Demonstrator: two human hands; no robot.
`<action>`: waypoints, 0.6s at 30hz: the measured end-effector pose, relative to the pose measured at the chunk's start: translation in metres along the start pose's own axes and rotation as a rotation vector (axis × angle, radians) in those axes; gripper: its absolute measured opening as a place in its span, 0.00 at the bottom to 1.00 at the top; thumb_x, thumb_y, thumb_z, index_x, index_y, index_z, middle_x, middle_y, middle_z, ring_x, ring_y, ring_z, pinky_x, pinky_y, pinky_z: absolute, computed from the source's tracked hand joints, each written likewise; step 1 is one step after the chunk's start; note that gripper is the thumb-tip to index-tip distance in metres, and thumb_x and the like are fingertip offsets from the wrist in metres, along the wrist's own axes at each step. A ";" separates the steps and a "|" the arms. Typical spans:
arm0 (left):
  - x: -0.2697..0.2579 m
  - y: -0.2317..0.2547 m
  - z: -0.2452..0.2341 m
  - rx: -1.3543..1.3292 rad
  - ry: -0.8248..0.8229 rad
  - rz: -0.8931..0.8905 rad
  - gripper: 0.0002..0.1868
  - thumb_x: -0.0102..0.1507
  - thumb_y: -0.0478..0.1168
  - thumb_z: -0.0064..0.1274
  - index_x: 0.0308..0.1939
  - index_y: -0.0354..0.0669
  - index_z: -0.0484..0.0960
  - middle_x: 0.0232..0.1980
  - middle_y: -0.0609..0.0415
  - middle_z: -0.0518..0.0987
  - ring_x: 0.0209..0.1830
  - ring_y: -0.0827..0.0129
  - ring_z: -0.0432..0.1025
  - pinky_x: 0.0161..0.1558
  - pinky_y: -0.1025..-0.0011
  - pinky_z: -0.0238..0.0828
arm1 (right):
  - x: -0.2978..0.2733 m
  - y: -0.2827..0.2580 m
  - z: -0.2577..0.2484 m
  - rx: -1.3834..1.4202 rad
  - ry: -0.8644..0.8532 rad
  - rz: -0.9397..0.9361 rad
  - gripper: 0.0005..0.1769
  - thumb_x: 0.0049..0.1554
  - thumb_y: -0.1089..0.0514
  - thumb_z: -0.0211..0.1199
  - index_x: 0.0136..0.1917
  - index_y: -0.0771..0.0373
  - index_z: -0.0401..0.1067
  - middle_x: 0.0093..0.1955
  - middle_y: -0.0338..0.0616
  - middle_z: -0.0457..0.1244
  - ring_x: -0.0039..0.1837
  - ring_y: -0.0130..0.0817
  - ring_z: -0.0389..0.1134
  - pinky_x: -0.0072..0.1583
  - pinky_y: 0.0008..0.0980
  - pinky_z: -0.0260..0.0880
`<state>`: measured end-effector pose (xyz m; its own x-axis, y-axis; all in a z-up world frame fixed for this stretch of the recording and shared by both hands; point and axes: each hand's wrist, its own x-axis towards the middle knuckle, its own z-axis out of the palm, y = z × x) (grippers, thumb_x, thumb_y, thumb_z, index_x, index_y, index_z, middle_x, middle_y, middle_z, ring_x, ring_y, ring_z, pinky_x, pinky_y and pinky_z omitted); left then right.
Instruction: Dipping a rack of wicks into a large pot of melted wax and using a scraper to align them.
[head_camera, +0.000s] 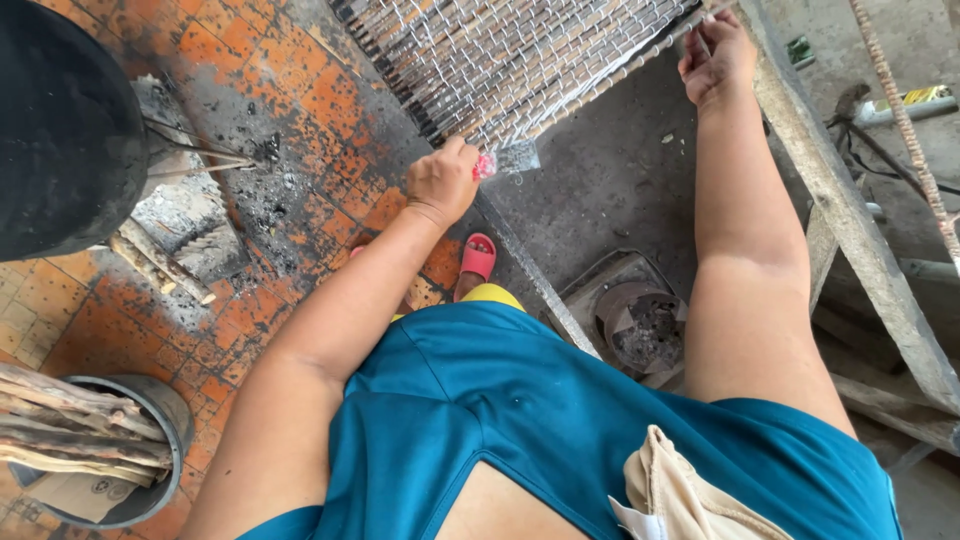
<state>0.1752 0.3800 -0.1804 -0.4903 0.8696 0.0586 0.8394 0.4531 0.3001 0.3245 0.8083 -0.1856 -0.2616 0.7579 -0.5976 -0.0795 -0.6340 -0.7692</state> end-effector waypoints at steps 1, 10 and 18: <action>0.000 0.002 -0.003 0.004 0.004 0.003 0.05 0.59 0.30 0.51 0.35 0.45 0.76 0.40 0.50 0.76 0.23 0.52 0.74 0.19 0.60 0.66 | -0.009 -0.003 0.000 0.005 -0.003 -0.003 0.10 0.67 0.65 0.58 0.50 0.51 0.76 0.42 0.41 0.72 0.43 0.32 0.78 0.36 0.30 0.58; 0.000 0.021 -0.091 -0.169 -0.202 -0.019 0.14 0.63 0.41 0.63 0.38 0.44 0.71 0.38 0.46 0.80 0.35 0.44 0.77 0.30 0.48 0.73 | -0.076 -0.042 -0.029 0.059 0.009 -0.173 0.13 0.61 0.67 0.63 0.43 0.48 0.69 0.38 0.33 0.68 0.41 0.31 0.77 0.37 0.29 0.55; 0.020 0.016 -0.237 -0.164 -0.012 0.259 0.09 0.67 0.40 0.61 0.36 0.43 0.80 0.37 0.56 0.78 0.29 0.71 0.69 0.29 0.74 0.70 | -0.198 -0.120 0.008 0.016 -0.145 -0.543 0.09 0.58 0.60 0.72 0.47 0.46 0.75 0.46 0.33 0.72 0.50 0.28 0.74 0.46 0.31 0.58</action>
<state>0.1234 0.3578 0.0508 -0.2614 0.9547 0.1418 0.8865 0.1794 0.4266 0.3783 0.7328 0.0270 -0.3085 0.9479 -0.0791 -0.2539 -0.1622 -0.9535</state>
